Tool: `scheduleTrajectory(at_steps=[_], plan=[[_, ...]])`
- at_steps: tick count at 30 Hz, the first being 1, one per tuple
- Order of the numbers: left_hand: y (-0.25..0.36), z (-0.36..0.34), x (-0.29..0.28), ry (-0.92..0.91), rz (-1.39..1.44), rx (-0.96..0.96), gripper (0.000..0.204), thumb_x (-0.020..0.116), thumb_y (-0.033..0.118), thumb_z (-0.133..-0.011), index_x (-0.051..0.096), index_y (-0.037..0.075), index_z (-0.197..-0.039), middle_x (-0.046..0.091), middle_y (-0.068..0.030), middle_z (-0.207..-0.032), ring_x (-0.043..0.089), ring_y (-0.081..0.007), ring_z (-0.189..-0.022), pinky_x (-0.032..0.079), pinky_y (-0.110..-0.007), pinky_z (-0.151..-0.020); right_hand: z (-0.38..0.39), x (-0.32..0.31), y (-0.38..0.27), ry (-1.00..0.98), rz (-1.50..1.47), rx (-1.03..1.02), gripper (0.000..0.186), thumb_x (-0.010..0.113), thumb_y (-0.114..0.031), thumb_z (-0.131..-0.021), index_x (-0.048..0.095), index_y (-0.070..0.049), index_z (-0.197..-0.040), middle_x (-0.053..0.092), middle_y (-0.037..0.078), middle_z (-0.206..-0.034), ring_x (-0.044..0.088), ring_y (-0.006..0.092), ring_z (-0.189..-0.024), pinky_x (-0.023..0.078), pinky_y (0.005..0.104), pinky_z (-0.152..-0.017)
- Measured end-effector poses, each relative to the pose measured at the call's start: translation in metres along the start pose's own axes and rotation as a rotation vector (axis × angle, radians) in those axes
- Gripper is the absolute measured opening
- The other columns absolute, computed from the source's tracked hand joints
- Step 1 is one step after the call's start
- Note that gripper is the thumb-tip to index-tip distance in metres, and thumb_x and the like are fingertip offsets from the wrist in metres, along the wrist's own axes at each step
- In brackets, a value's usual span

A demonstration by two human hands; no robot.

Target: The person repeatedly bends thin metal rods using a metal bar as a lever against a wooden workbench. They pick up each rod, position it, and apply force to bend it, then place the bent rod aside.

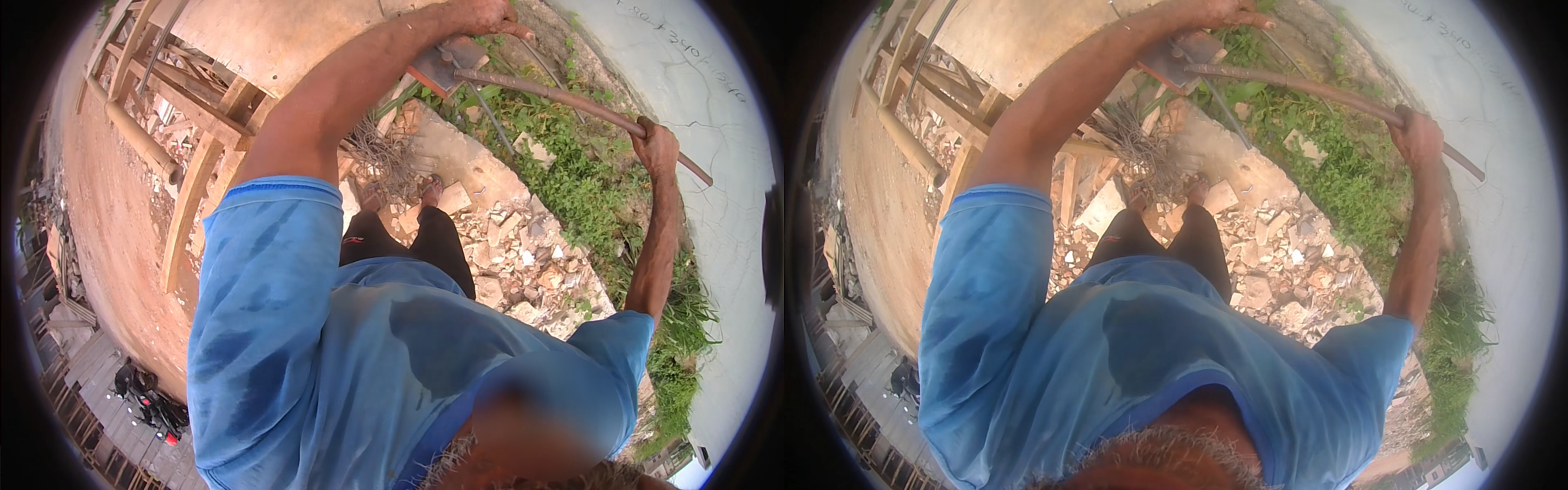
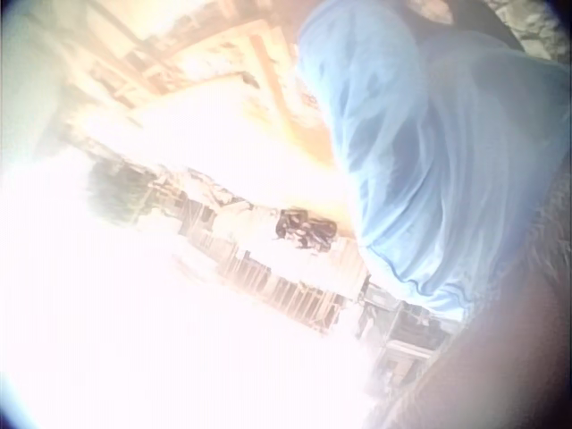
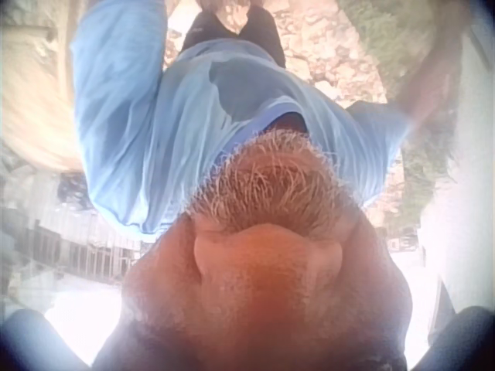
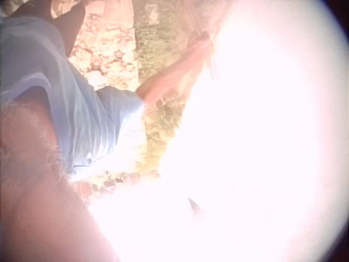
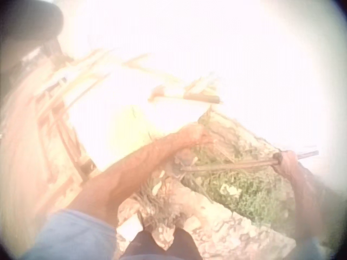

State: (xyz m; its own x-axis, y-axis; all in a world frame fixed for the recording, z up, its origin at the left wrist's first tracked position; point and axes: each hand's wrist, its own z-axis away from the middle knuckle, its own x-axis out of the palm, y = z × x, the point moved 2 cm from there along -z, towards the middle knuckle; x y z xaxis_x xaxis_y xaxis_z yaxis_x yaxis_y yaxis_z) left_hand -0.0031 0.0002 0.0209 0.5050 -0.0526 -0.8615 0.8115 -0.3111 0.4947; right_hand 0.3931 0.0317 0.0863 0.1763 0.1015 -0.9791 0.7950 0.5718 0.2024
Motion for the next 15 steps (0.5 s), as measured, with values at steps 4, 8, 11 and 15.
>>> scheduleTrajectory(at_steps=[4,8,11,15], plan=[[0.003,0.002,0.001,-0.005,0.060,-0.020,0.055,0.063,0.053,-0.088,0.073,-0.001,-0.092,0.070,-0.0224,-0.088,0.066,-0.0365,-0.080,0.050,-0.048,-0.077,0.116,-0.009,-0.060,0.111,-0.038,0.235,0.023,0.068,-0.036,-0.089,0.074,-0.015,-0.088,0.067,0.011,-0.063,0.065,0.0264,-0.054,0.050,0.0408,-0.053],[0.006,0.008,-0.001,0.138,0.349,0.132,0.054,0.063,0.052,-0.088,0.073,0.000,-0.099,0.071,-0.0219,-0.093,0.067,-0.0365,-0.087,0.050,-0.047,-0.081,0.215,-0.013,-0.151,0.140,-0.018,0.528,0.017,0.074,-0.032,-0.087,0.075,-0.015,-0.084,0.066,0.005,-0.058,0.059,0.0158,-0.045,0.047,0.0333,-0.045],[0.007,0.007,-0.001,-0.004,0.238,0.019,0.053,0.063,0.052,-0.089,0.073,0.002,-0.104,0.072,-0.0208,-0.098,0.066,-0.0365,-0.093,0.050,-0.046,-0.085,0.239,-0.017,-0.179,0.123,-0.097,0.595,0.025,0.078,-0.036,-0.084,0.074,-0.011,-0.083,0.061,0.003,-0.053,0.054,0.0136,-0.041,0.042,0.0286,-0.042],[0.004,0.000,0.006,0.242,0.316,0.248,0.050,0.063,0.049,-0.089,0.073,0.003,-0.105,0.071,-0.0209,-0.101,0.067,-0.0365,-0.091,0.050,-0.047,-0.085,0.227,-0.025,-0.155,-0.070,-0.335,0.448,0.060,0.056,-0.067,-0.089,0.073,-0.009,-0.087,0.057,0.003,-0.053,0.055,0.0159,-0.047,0.043,0.0353,-0.045]])
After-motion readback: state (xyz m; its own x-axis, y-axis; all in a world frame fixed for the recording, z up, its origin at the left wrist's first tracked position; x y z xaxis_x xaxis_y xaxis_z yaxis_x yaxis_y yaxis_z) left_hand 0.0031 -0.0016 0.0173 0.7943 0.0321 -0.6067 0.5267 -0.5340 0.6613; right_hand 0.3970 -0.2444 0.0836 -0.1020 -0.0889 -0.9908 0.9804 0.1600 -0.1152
